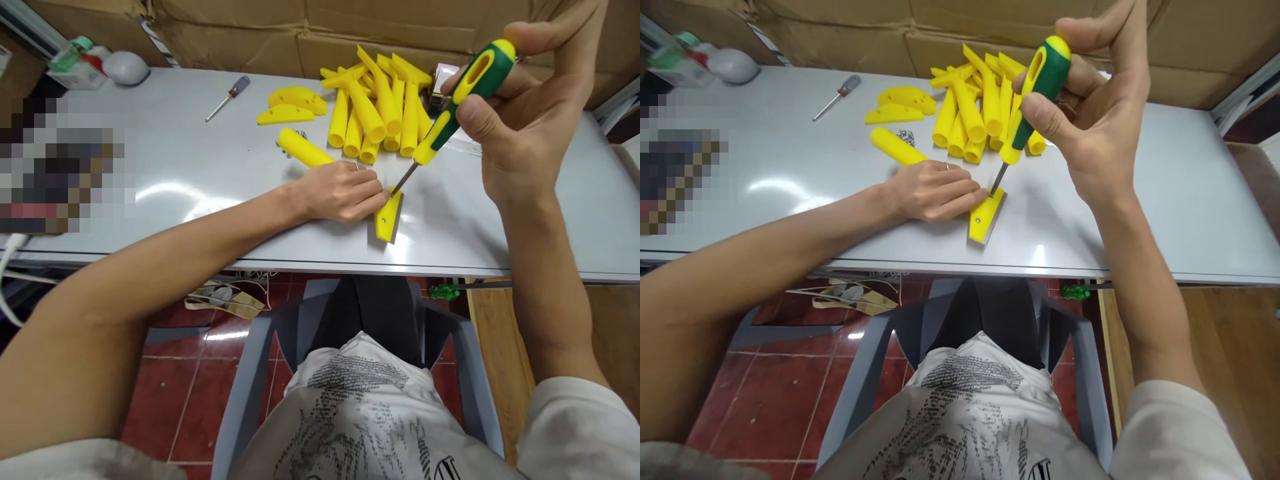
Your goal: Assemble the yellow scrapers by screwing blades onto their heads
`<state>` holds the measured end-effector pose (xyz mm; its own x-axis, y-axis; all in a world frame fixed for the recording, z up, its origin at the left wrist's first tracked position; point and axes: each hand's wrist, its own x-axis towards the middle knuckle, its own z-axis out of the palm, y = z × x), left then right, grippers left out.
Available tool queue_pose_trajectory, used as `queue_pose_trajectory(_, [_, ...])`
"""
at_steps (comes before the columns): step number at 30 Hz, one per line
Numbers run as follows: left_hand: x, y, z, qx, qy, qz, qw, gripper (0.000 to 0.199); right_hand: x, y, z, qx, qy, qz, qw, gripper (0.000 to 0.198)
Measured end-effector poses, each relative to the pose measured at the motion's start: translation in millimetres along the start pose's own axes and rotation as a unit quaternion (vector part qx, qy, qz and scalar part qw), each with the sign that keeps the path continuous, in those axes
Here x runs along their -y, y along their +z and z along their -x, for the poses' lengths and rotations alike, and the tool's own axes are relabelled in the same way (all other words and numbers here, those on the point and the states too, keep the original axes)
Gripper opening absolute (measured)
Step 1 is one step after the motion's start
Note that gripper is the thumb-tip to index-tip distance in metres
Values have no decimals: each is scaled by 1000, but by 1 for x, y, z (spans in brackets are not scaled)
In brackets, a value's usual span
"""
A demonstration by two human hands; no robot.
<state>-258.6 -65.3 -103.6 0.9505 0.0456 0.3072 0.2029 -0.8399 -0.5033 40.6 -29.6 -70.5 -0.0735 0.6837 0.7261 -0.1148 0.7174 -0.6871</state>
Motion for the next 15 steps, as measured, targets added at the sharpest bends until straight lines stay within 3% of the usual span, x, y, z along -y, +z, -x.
queue_pose_trajectory(2, [0,0,0,-28,22,-34,999,52,-1,0,-1,-12,-94,33,995,71])
queue_pose_trajectory(4, [0,0,0,-66,36,-52,996,47,6,1,0,8,-92,63,994,55])
queue_pose_trajectory(8, [0,0,-1,-112,31,-69,991,43,28,2,8,74,-21,48,996,78])
queue_pose_trajectory(10, [0,1,0,-104,32,-60,992,44,36,5,13,90,8,23,996,76])
queue_pose_trajectory(13, [1,5,2,-76,14,-46,996,45,43,13,18,57,31,25,998,74])
queue_pose_trajectory(15, [3,7,4,-69,-6,-40,997,47,43,19,19,14,26,48,998,85])
